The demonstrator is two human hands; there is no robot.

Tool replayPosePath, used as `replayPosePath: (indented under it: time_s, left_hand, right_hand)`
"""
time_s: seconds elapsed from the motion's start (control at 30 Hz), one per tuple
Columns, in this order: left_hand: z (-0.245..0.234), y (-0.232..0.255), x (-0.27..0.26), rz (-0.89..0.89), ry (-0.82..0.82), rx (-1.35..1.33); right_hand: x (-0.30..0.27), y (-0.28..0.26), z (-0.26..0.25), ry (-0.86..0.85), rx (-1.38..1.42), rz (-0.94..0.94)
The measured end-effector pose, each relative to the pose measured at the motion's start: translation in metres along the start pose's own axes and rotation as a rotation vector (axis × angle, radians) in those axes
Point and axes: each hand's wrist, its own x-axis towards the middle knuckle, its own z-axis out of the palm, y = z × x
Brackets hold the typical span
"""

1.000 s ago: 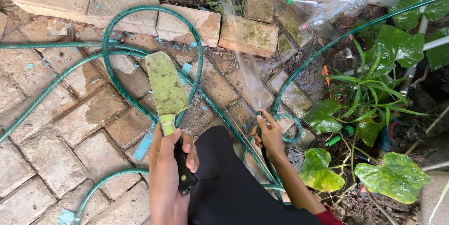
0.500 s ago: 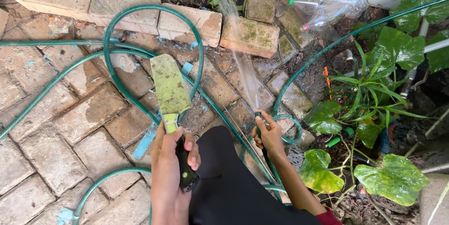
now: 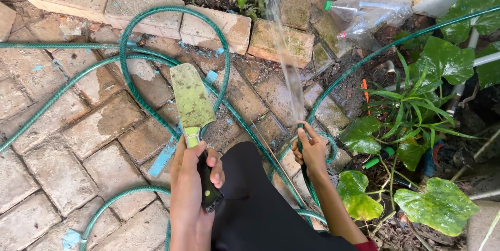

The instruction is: Watering plants in an outdoor garden using a hose.

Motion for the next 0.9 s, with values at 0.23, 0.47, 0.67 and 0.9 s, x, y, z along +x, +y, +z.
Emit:
replayPosePath:
  time_s: [0.23, 0.47, 0.67, 0.9]
  left_hand:
    - [-0.004, -0.003, 0.003, 0.005, -0.02, -0.035]
    - [-0.003, -0.002, 0.003, -0.001, -0.012, -0.032]
    - [-0.003, -0.002, 0.001, -0.005, -0.003, -0.033]
    - [-0.005, -0.002, 0.003, -0.003, -0.01, -0.033]
  right_hand:
    - [-0.003, 0.003, 0.004, -0.019, -0.011, 0.001]
    - [-0.005, 0.003, 0.007, -0.048, -0.001, -0.005]
    - [-0.009, 0.0, 0.012, -0.064, -0.058, -0.014]
    - [-0.01, -0.002, 0.016, -0.108, -0.096, 0.006]
